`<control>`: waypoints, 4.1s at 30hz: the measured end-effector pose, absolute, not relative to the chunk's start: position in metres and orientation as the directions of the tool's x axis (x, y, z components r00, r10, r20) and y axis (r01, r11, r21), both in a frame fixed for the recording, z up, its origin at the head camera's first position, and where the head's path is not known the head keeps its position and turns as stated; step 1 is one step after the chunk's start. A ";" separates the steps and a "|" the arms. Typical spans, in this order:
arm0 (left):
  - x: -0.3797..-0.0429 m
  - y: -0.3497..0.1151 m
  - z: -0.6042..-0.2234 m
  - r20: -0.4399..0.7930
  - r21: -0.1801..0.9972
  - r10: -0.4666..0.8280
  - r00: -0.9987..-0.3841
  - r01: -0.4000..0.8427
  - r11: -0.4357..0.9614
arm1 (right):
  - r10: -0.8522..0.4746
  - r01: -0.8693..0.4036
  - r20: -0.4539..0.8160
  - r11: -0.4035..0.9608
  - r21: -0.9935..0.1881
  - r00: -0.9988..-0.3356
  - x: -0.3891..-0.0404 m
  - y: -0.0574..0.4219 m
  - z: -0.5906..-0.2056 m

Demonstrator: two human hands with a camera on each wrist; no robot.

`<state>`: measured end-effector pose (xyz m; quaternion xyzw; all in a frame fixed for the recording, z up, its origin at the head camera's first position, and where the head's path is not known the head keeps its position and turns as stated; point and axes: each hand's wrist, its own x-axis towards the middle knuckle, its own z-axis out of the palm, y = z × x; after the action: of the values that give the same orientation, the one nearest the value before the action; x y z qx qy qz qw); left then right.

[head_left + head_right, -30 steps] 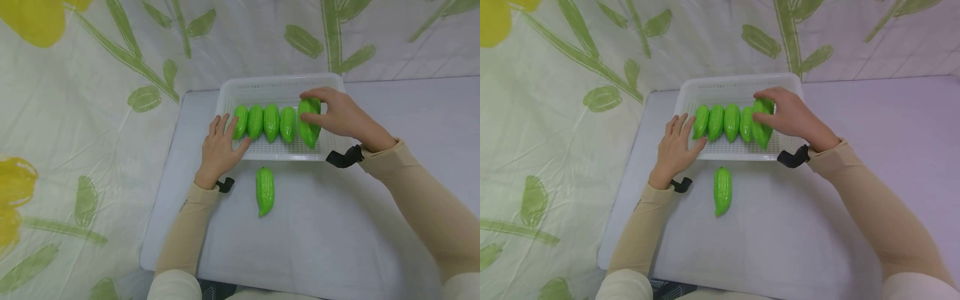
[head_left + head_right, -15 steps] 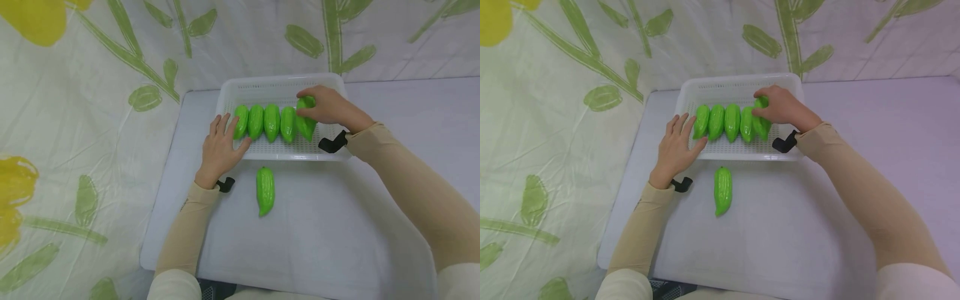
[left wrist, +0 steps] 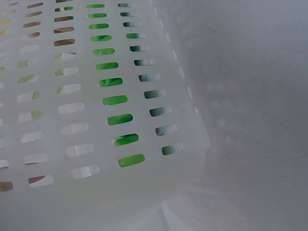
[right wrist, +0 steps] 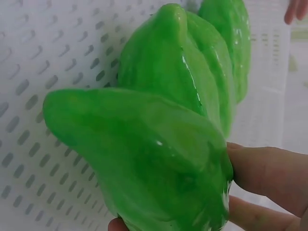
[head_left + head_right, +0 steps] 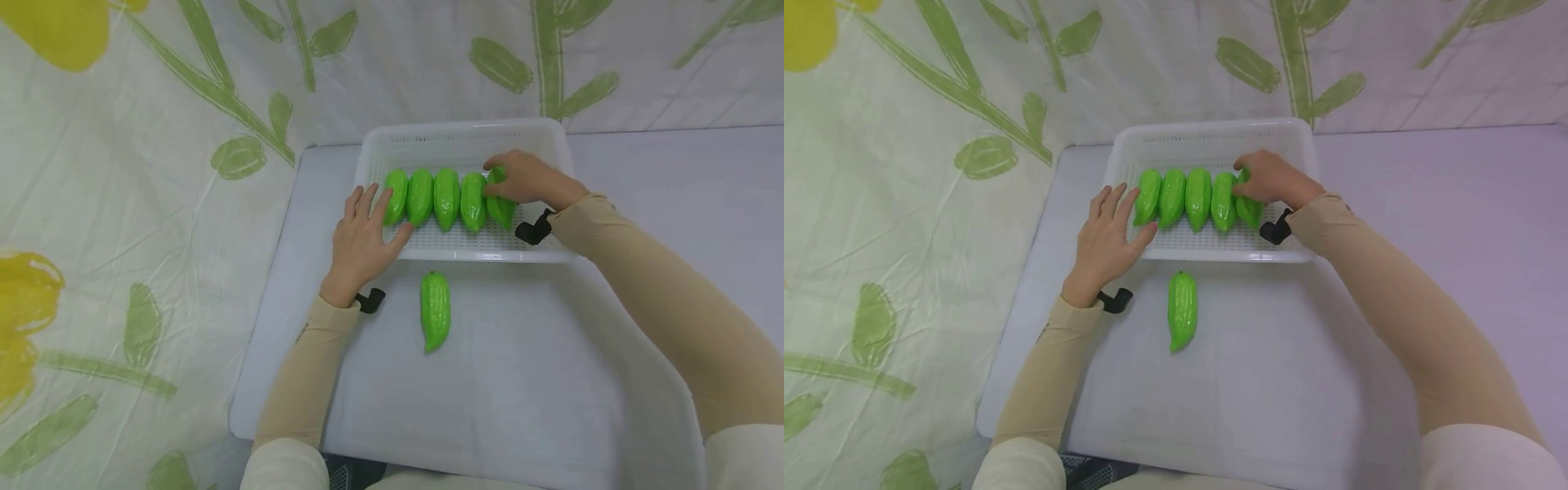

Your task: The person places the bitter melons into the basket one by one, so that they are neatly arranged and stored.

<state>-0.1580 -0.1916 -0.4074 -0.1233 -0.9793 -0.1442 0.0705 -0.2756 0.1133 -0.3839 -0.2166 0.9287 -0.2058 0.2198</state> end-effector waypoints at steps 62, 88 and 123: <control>-0.158 -0.191 -0.411 0.184 0.260 0.212 -0.960 0.255 0.931 | -0.461 -0.262 -0.311 0.818 -0.511 -0.831 -0.263 0.133 -0.364; -0.157 -0.191 -0.409 0.181 0.261 0.214 -0.960 0.257 0.930 | -0.350 -0.311 0.053 0.741 -0.595 -0.935 -0.154 0.163 -0.362; -0.158 -0.192 -0.409 0.193 0.282 0.218 -0.957 0.267 0.922 | -0.250 -0.275 0.120 0.794 -0.542 -0.961 -0.118 0.161 -0.415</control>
<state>-0.1580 -0.1915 -0.4091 -0.1243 -0.9770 -0.1542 0.0791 -0.1176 0.1613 -0.4149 -0.1387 0.9469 -0.2894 -0.0212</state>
